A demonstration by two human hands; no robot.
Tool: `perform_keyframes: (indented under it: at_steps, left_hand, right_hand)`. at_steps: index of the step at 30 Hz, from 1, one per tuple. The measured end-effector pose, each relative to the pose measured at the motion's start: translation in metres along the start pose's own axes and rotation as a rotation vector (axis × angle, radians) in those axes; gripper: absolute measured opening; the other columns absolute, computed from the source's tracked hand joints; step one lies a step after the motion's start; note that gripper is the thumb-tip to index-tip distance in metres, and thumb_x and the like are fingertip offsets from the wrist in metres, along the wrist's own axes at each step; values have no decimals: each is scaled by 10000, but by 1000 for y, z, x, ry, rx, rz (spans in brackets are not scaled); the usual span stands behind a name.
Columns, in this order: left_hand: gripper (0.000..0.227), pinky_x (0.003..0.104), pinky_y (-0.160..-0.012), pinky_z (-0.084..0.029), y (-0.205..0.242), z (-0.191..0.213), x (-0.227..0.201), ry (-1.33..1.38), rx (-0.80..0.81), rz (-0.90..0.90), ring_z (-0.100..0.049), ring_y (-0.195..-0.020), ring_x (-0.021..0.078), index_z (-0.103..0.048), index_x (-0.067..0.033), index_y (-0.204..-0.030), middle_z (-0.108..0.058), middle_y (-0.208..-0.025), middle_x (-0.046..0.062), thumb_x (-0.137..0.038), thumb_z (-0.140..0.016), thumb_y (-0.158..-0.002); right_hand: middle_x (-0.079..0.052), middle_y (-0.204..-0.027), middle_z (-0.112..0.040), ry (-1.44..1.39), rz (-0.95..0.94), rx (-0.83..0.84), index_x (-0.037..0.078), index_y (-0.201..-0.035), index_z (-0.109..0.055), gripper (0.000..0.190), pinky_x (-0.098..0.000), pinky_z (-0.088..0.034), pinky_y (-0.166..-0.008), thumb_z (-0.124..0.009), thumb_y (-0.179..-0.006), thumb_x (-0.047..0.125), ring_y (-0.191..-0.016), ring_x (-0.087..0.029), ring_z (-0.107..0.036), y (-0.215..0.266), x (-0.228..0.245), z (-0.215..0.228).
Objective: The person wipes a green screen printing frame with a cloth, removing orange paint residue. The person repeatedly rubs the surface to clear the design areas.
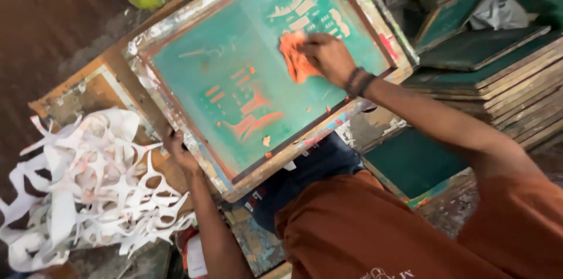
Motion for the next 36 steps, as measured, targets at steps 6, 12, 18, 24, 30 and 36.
perform_keyframes:
  at_steps: [6, 12, 18, 24, 30, 36]
  left_hand:
    - [353, 293, -890, -427, 1, -11, -17, -25, -51, -51, -517, -950, 128, -597, 24, -1178, -583, -1044, 30, -173, -543, -889]
    - [366, 267, -846, -429, 8, -34, -40, 19, -69, 88, -530, -902, 104, -609, -13, -1165, -599, -994, -11, -158, -524, -840]
    - [297, 286, -746, -320, 5, -53, -68, -132, 29, -49, -395, -829, 106, -618, 57, -1118, -511, -957, -2, -143, -515, -924]
    - [379, 280, -803, -402, 12, -36, -36, -63, 46, 9, -507, -883, 116, -634, 53, -1195, -586, -980, 10, -152, -490, -910]
    - [305, 269, -859, -437, 2, -12, -10, 14, -115, -1, -537, -917, 101, -602, -21, -1119, -590, -985, -13, -167, -561, -855]
    - [136, 282, -688, -262, 8, -51, -58, -60, -4, -13, -323, -760, 79, -459, -74, -880, -355, -829, -54, -181, -542, -898]
  right_hand:
    - [-91, -1123, -658, -184, 317, 64, 100, -1201, -731, 332, -419, -547, -895, -644, -882, 122, -1067, -323, -637, 20, 65, -2]
    - [-72, -1232, -647, -12, 281, 38, 175, -1302, -701, 453, -418, -542, -977, -613, -863, 108, -1127, -285, -611, -15, 42, -2]
    - [-38, -1248, -650, -70, 386, 134, 204, -1208, -707, 446, -393, -585, -823, -615, -785, 98, -1186, -316, -618, 27, 69, -9]
    - [-31, -1293, -624, 41, 128, 148, 201, -1289, -701, 419, -417, -585, -849, -627, -882, 138, -1141, -297, -611, -20, 50, -10]
    - [-43, -1274, -635, 30, 434, 95, 195, -1255, -711, 488, -393, -554, -905, -651, -774, 137, -1209, -310, -606, 44, 76, -4]
    - [-27, -1234, -676, 168, 108, -38, 193, -1141, -751, 437, -495, -527, -936, -740, -710, 127, -1153, -270, -616, 33, 22, 50]
Point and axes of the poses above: each hand's wrist, its own y-axis away from the middle knuckle, its own z-axis out of the back of the hand, x = y × z, the point moved 5 cm from there along -y, towards the middle knuckle
